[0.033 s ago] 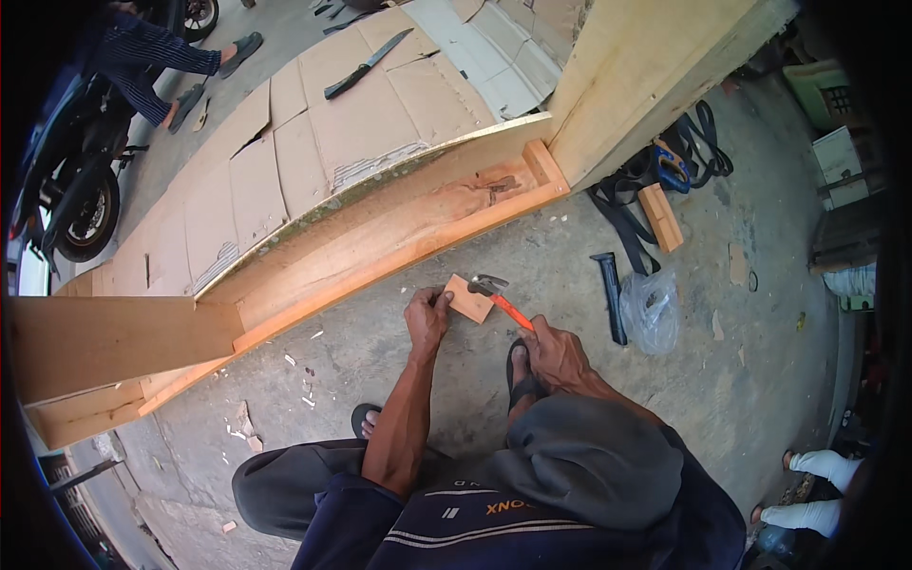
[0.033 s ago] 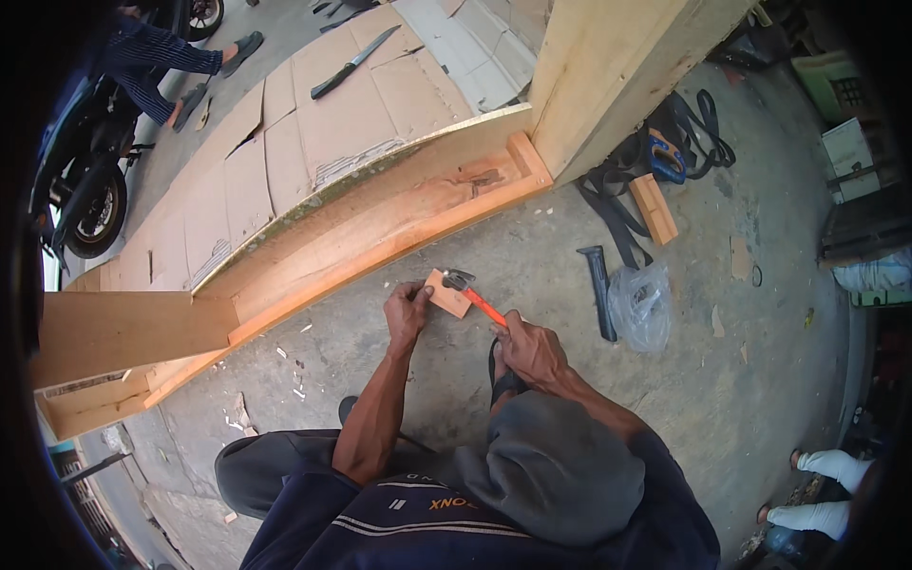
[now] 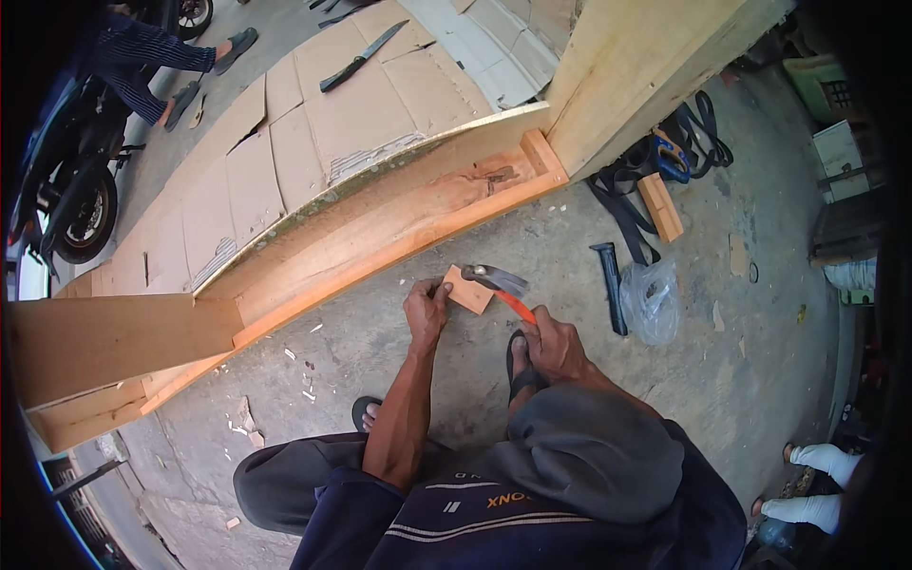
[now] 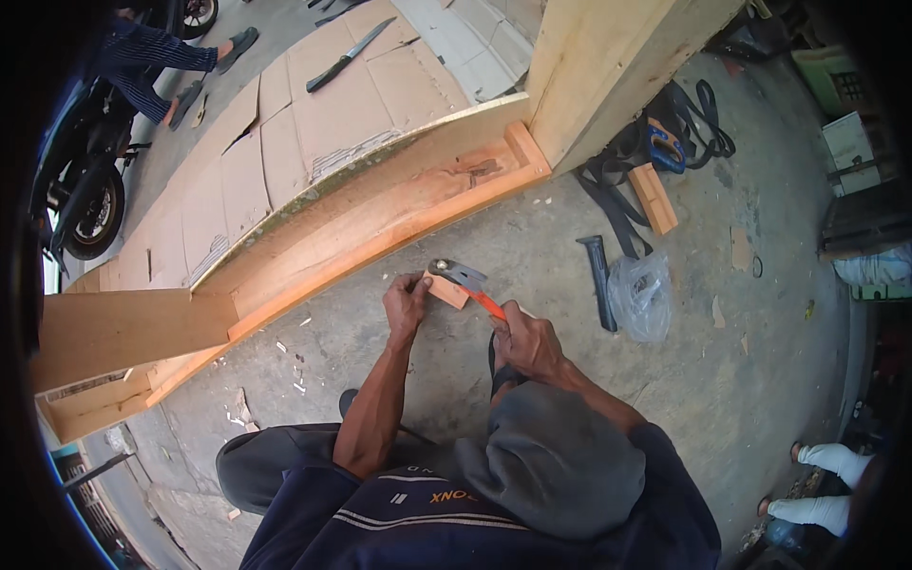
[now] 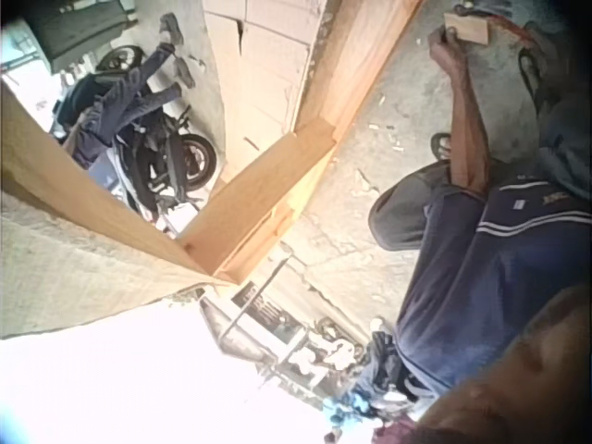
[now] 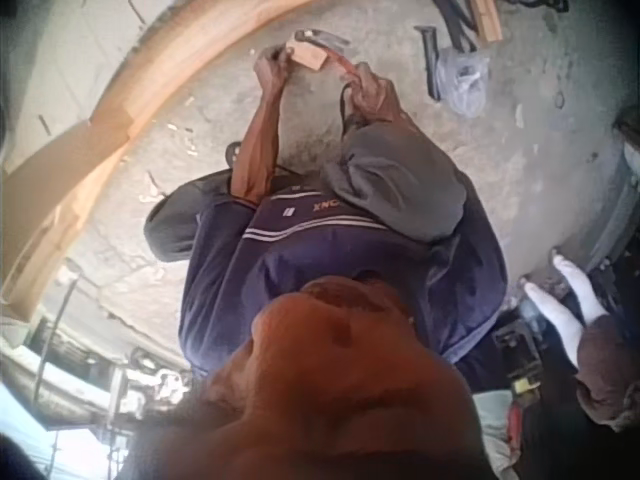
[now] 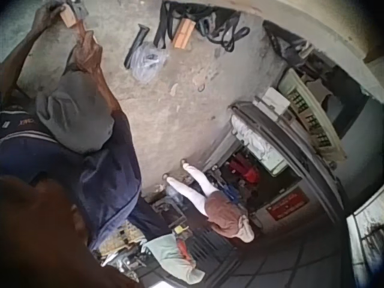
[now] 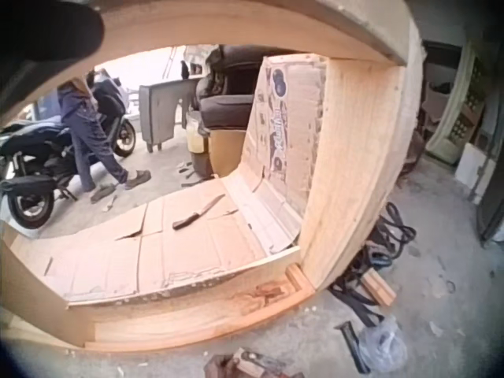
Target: The person marks a piece of wood against a wooden frame with a pencil, cuts it using a handsaw, and fastens it to the wooden frame with nails using a hammer.
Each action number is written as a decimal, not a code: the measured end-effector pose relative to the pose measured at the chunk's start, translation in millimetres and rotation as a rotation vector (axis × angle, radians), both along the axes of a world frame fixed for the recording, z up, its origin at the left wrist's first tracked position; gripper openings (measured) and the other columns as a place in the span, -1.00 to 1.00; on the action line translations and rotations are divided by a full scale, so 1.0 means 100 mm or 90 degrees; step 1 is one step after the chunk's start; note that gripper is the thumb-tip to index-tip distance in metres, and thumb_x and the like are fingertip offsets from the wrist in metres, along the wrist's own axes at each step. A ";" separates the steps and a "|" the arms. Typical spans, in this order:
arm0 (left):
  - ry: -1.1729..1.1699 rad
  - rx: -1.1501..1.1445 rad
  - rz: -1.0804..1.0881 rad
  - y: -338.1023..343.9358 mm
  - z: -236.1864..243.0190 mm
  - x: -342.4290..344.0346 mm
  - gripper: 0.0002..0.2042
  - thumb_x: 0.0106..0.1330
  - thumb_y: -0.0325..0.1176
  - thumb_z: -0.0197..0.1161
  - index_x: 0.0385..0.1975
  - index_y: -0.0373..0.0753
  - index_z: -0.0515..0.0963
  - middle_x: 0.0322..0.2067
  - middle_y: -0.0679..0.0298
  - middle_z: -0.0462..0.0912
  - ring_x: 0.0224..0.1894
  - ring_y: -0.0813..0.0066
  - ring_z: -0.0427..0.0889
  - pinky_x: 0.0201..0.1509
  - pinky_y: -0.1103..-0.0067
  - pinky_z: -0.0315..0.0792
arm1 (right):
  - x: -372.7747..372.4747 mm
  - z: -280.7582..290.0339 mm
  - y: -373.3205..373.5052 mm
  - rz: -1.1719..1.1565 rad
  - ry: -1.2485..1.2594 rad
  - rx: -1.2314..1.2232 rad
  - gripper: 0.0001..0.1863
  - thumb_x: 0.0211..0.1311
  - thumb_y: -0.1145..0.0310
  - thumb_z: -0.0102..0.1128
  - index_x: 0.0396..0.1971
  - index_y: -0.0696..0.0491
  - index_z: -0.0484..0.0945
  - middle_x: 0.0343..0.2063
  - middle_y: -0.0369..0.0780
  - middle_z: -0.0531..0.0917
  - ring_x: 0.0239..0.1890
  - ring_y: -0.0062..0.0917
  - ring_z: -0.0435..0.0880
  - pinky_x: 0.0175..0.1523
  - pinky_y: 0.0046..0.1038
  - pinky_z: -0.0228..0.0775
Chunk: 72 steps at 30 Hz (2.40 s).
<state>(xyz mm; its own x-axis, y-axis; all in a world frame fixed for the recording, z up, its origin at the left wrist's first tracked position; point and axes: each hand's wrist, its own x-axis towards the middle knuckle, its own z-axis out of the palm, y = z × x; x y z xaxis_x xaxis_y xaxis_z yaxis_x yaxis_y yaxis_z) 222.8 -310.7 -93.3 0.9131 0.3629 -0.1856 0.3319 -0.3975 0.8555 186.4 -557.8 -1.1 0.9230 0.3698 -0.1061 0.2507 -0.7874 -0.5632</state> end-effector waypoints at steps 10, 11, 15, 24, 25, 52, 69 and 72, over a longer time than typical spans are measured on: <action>-0.128 -0.233 0.099 0.24 -0.03 0.19 -0.82 0.38 -0.46 0.24 -0.11 -0.37 0.63 -0.26 0.08 0.76 -0.22 0.36 0.72 -0.06 0.45 0.55 | -0.07 -0.26 -0.06 -0.167 0.120 0.042 -0.67 0.52 0.11 -0.02 -0.09 0.12 0.38 -0.55 0.13 0.63 -0.42 0.16 0.67 -0.38 0.03 0.46; -0.156 -0.279 0.054 0.21 0.01 0.24 -0.85 0.40 -0.51 0.21 -0.10 -0.37 0.53 -0.28 0.16 0.76 -0.20 0.47 0.70 -0.05 0.51 0.54 | -0.09 -0.26 -0.07 -0.170 0.125 0.042 -0.67 0.52 0.11 -0.02 -0.09 0.12 0.38 -0.55 0.13 0.63 -0.42 0.16 0.67 -0.38 0.03 0.46; -0.138 -0.320 0.035 0.01 0.06 0.32 -0.85 0.40 -0.51 0.25 -0.11 -0.39 0.53 -0.19 0.15 0.73 -0.08 0.47 0.68 0.11 0.53 0.50 | -0.14 -0.30 -0.09 -0.266 0.162 0.134 -0.63 0.54 0.06 -0.03 -0.11 0.11 0.40 -0.60 0.12 0.61 -0.44 0.16 0.66 -0.40 0.03 0.43; -0.097 -0.389 0.070 -0.08 -0.23 0.24 -0.82 0.32 -0.40 0.39 -0.18 -0.35 0.69 -0.28 0.33 0.70 -0.23 0.62 0.57 -0.07 0.65 0.43 | 0.04 -0.23 -0.07 -0.105 0.091 0.120 -0.63 0.54 0.06 -0.03 -0.24 0.12 0.38 -0.70 0.02 0.54 -0.56 0.06 0.64 -0.47 -0.03 0.43; -0.095 -0.391 0.073 -0.07 -0.24 0.25 -0.82 0.32 -0.40 0.39 -0.18 -0.35 0.69 -0.28 0.33 0.70 -0.23 0.62 0.57 -0.07 0.65 0.43 | 0.09 -0.21 -0.04 -0.068 0.066 0.130 -0.63 0.55 0.07 -0.03 -0.27 0.12 0.36 -0.74 -0.01 0.51 -0.61 0.02 0.63 -0.50 -0.06 0.43; -0.105 -0.021 -0.007 -0.01 -0.18 0.00 -0.31 0.16 -0.25 0.51 0.30 -0.27 0.42 0.21 -0.03 0.50 0.23 0.08 0.47 0.33 0.32 0.35 | 0.50 0.68 0.51 -0.024 0.119 0.136 -0.67 0.55 0.16 -0.01 -0.22 0.17 0.38 -0.65 0.06 0.57 -0.53 0.05 0.67 -0.49 -0.08 0.40; 0.047 0.187 -0.113 -0.36 -0.12 -0.08 0.18 -0.05 0.16 0.55 0.47 -0.35 0.01 0.51 -0.06 0.05 0.59 0.08 -0.10 0.55 -0.02 -0.35 | 0.56 0.14 0.28 0.122 -0.089 0.040 -0.83 0.42 0.40 0.12 -0.26 0.20 0.41 -0.59 -0.01 0.57 -0.61 -0.03 0.62 -0.52 -0.18 0.39; 0.072 0.191 -0.115 -0.12 -0.21 -0.06 0.17 -0.05 0.18 0.53 0.47 -0.35 0.02 0.49 -0.08 0.07 0.59 0.07 -0.11 0.57 0.02 -0.38 | 0.73 0.34 0.53 0.085 0.104 -0.149 -0.84 0.38 0.41 0.15 -0.26 0.19 0.43 -0.57 -0.04 0.59 -0.60 0.00 0.62 -0.48 -0.14 0.45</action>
<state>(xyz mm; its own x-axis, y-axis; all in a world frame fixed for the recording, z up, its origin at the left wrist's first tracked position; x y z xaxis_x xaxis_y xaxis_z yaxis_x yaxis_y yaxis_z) 216.4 -322.7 -114.0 0.9472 0.2517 -0.1988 0.3195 -0.6864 0.6533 259.1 -504.7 32.5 0.8318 0.4340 -0.3462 0.2812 -0.8670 -0.4114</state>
